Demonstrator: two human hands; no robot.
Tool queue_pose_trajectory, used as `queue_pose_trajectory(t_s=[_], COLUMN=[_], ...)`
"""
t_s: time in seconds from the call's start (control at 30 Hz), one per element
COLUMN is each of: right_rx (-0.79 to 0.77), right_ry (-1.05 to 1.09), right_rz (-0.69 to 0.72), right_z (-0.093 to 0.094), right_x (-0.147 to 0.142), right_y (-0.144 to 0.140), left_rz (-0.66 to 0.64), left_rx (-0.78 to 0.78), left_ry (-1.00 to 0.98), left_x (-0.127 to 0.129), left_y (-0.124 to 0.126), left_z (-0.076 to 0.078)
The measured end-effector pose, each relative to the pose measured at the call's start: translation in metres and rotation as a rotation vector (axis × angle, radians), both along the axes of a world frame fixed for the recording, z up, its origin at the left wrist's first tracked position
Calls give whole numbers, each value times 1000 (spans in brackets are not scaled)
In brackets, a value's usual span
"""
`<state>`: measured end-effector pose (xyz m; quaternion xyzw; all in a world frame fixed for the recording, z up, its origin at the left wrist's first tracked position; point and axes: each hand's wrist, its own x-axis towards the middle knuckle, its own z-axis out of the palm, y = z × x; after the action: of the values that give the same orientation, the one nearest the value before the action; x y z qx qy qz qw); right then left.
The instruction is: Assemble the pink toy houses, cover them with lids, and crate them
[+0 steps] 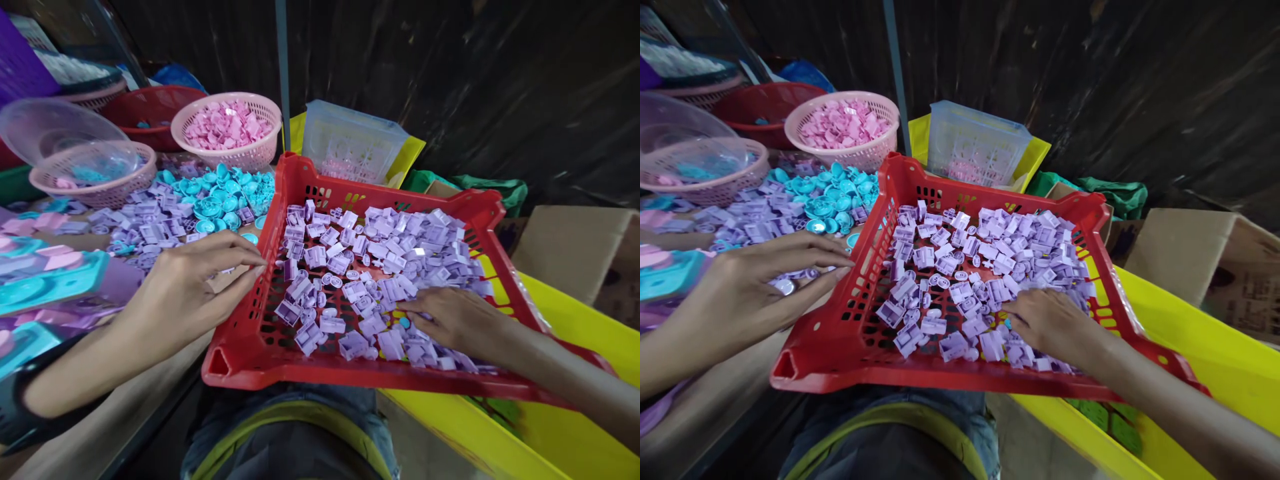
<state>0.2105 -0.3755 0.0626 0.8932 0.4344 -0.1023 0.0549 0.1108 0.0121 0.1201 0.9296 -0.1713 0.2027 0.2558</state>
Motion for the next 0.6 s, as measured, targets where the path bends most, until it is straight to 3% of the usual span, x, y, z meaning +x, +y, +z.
queue_pose_trajectory(t_s=[0.27, 0.43, 0.6], right_rx=[287, 281, 172], right_ry=[-176, -85, 130], right_rz=[338, 347, 308], right_z=[-19, -29, -17], right_x=[-8, 2, 14], right_y=[0, -6, 1], left_rz=[30, 64, 133], left_rx=[-41, -96, -148], left_ry=[81, 181, 154], left_x=[-8, -13, -10], left_y=[4, 9, 10], left_z=[-6, -15, -29])
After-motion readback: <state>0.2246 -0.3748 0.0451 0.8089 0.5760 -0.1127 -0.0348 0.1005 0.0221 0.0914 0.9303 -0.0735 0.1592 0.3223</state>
